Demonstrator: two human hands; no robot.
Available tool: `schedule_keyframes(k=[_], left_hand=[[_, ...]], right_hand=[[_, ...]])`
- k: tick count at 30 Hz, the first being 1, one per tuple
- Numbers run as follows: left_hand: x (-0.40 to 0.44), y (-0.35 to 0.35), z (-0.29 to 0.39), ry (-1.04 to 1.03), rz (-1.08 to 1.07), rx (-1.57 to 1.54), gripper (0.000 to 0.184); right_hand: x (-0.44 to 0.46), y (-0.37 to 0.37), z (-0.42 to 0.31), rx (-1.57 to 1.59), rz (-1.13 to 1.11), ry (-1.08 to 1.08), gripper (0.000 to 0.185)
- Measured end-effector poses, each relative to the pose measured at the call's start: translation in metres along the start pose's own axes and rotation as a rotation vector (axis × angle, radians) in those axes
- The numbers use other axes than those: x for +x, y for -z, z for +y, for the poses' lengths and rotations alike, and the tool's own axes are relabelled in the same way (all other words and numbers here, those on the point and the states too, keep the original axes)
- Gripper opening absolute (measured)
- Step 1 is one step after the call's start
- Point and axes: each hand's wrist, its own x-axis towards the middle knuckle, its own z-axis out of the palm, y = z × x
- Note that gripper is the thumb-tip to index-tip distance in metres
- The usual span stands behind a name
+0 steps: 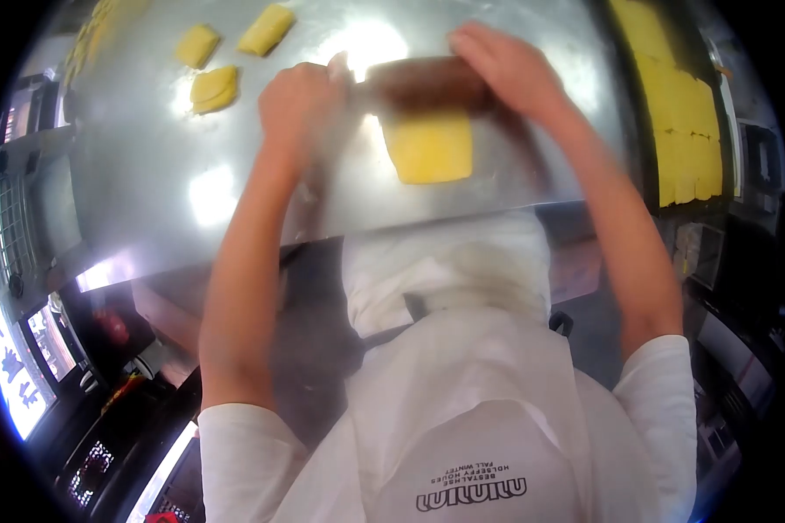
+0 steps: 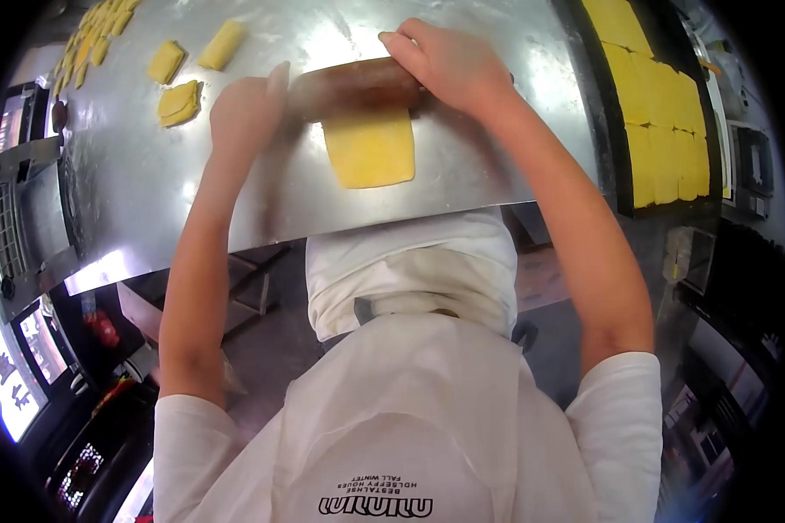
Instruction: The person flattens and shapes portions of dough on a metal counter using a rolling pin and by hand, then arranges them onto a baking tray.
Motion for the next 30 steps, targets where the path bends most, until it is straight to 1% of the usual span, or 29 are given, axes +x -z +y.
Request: schedule_keyframes(k=[1,3,4,6,8,10,11,14,15,17,18,19,20,22,23,26,29,30], left_hand=[[0.001,0.005,0.004,0.043,-0.006,-0.045,0.026],[-0.017,-0.013,0.002,-0.057,0.163,-0.012,0.024],[-0.031,-0.017,0.003,-0.107,0.239,0.003,0.027],[-0.079,-0.021,0.018,-0.064,0.384,-0.077,0.032],[-0.118,-0.042,0.016,-0.217,0.596,-0.100,0.028],[-0.146,-0.051,0.019,-0.233,0.645,-0.126,0.027],[-0.145,-0.051,0.021,-0.247,0.694,-0.138,0.027],[-0.143,-0.044,0.022,-0.162,0.579,-0.106,0.032],[-0.137,-0.038,0.020,-0.136,0.505,-0.132,0.036],[-0.119,-0.024,0.017,-0.079,0.337,-0.179,0.045],[-0.110,-0.015,0.018,-0.056,0.345,-0.183,0.049],[-0.100,-0.005,0.022,-0.031,0.350,-0.188,0.054],[-0.090,0.000,0.024,-0.004,0.357,-0.193,0.058],[-0.076,-0.001,0.030,-0.022,0.365,-0.138,0.062],[-0.070,0.000,0.034,-0.043,0.374,-0.112,0.064],[-0.061,-0.007,0.039,0.051,0.294,-0.018,0.056],[-0.045,-0.005,0.025,-0.023,0.225,-0.062,0.050],[-0.050,-0.006,0.025,-0.053,0.254,-0.054,0.047]], right_hand=[[-0.001,0.002,-0.002,-0.015,0.015,0.007,0.050],[-0.012,0.000,-0.003,-0.042,0.030,0.005,0.049],[-0.030,-0.002,-0.009,-0.070,0.032,0.010,0.050],[-0.080,-0.007,-0.028,-0.126,0.038,0.021,0.054],[-0.119,-0.021,-0.015,-0.184,0.177,0.305,0.067],[-0.147,-0.023,-0.025,-0.219,0.233,0.356,0.073],[-0.147,-0.020,-0.026,-0.247,0.278,0.395,0.076],[-0.136,-0.012,-0.027,-0.171,0.190,0.342,0.072],[-0.130,-0.005,-0.033,-0.151,0.085,0.219,0.070],[-0.112,0.002,-0.032,-0.057,0.047,0.084,0.070],[-0.104,0.004,-0.031,-0.007,0.023,0.008,0.070],[-0.095,0.009,-0.034,-0.004,0.030,-0.018,0.067],[-0.086,0.012,-0.034,0.001,0.037,-0.024,0.065],[-0.070,0.013,-0.032,0.015,0.056,-0.037,0.062],[-0.064,0.002,-0.019,-0.051,0.074,0.001,0.057],[-0.047,-0.004,-0.008,-0.150,0.111,0.081,0.055],[-0.035,-0.001,-0.005,-0.036,0.085,0.066,0.053],[-0.039,-0.002,-0.005,-0.030,0.102,0.082,0.054]])
